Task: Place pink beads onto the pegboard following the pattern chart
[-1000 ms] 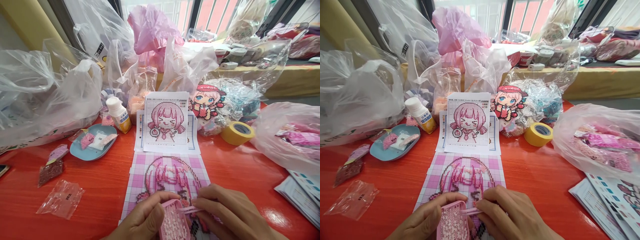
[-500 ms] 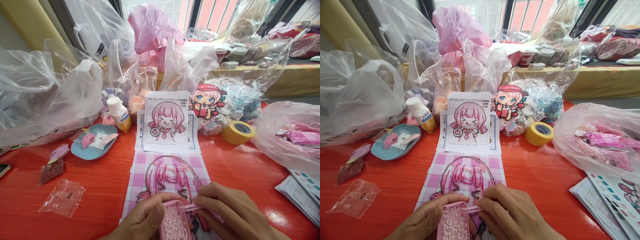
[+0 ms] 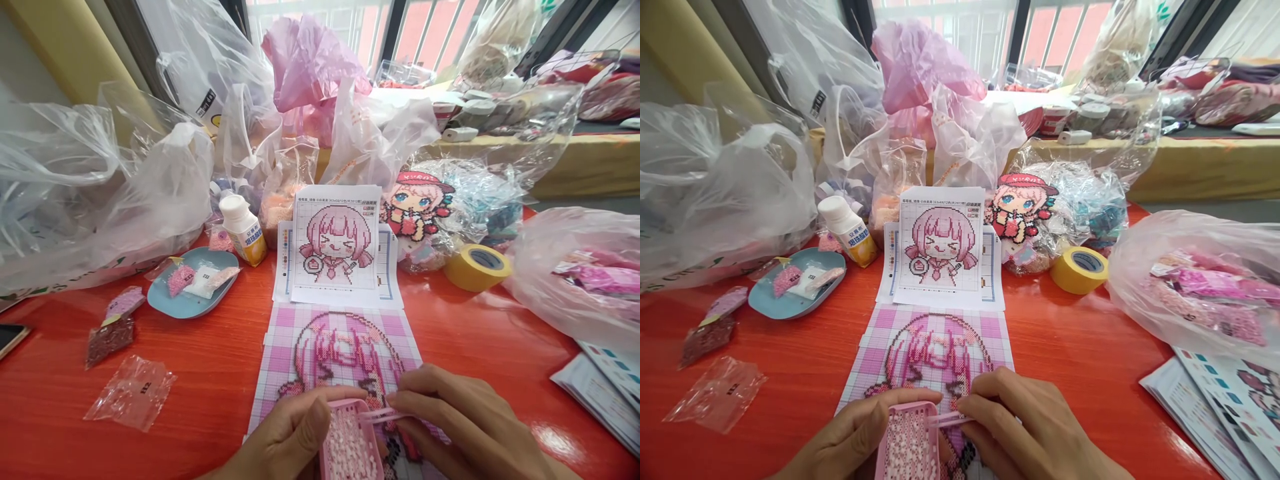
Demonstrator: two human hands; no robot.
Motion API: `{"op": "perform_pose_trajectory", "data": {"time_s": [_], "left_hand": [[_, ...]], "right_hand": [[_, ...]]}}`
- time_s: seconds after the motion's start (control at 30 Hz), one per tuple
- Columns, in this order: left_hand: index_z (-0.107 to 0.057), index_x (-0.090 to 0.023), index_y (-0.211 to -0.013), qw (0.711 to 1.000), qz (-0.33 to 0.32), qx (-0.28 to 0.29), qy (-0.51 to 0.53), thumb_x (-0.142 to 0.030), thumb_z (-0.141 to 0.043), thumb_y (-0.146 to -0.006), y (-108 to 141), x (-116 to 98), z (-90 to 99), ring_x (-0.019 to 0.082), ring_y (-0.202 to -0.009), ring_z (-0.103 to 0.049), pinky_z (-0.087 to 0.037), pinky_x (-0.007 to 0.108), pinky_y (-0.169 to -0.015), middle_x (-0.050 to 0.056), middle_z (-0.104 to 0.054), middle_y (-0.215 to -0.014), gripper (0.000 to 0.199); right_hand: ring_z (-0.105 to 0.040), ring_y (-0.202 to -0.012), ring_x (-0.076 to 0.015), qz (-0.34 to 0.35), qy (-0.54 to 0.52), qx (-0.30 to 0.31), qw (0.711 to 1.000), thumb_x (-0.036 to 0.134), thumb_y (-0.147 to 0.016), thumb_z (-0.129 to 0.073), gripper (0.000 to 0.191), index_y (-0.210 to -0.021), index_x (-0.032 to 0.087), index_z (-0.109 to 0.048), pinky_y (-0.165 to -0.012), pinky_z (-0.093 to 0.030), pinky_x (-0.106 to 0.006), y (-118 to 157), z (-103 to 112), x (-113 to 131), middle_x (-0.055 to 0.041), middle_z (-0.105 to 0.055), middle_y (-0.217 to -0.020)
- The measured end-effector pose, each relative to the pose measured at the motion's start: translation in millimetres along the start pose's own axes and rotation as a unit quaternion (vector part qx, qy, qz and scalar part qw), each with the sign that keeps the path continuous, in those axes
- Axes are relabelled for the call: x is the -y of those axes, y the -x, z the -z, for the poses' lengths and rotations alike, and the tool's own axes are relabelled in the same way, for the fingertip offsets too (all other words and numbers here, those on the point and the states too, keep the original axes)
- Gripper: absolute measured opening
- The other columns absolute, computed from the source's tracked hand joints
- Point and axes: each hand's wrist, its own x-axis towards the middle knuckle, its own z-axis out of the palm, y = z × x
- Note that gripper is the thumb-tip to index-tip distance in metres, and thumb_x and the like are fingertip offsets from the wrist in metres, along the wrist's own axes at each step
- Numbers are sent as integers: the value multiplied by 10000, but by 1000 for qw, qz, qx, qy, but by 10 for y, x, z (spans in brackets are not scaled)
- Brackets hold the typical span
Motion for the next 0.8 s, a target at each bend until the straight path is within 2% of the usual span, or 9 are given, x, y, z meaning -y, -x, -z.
{"op": "perform_pose_trajectory", "data": {"time_s": [0.43,0.6,0.8], "left_hand": [[-650,-146,-1207,1000,-18,-9,14,-492,-586,-896,-4,43,13,225,-953,-717,-511,360,-890,138,-757,-1036,470],[-641,-143,-1217,999,-22,-25,8,-522,-605,-874,-17,76,47,254,-932,-720,-517,422,-884,149,-750,-1022,513],[-637,-157,-1222,1000,-16,-16,7,-510,-592,-887,-8,49,40,226,-966,-713,-504,388,-911,136,-753,-1040,490]], "right_hand": [[-660,-606,-77,9,9,-8,1000,219,-1011,-417,245,-886,194,-626,-540,-517,-142,40,-31,-35,0,-680,-728],[-673,-641,-71,5,9,-10,1000,247,-1019,-421,242,-906,198,-630,-592,-531,-134,46,-35,-30,-4,-686,-751],[-660,-615,-64,4,5,-6,1000,244,-1026,-399,278,-884,192,-633,-571,-518,-127,28,-49,-16,-2,-679,-736]]}}
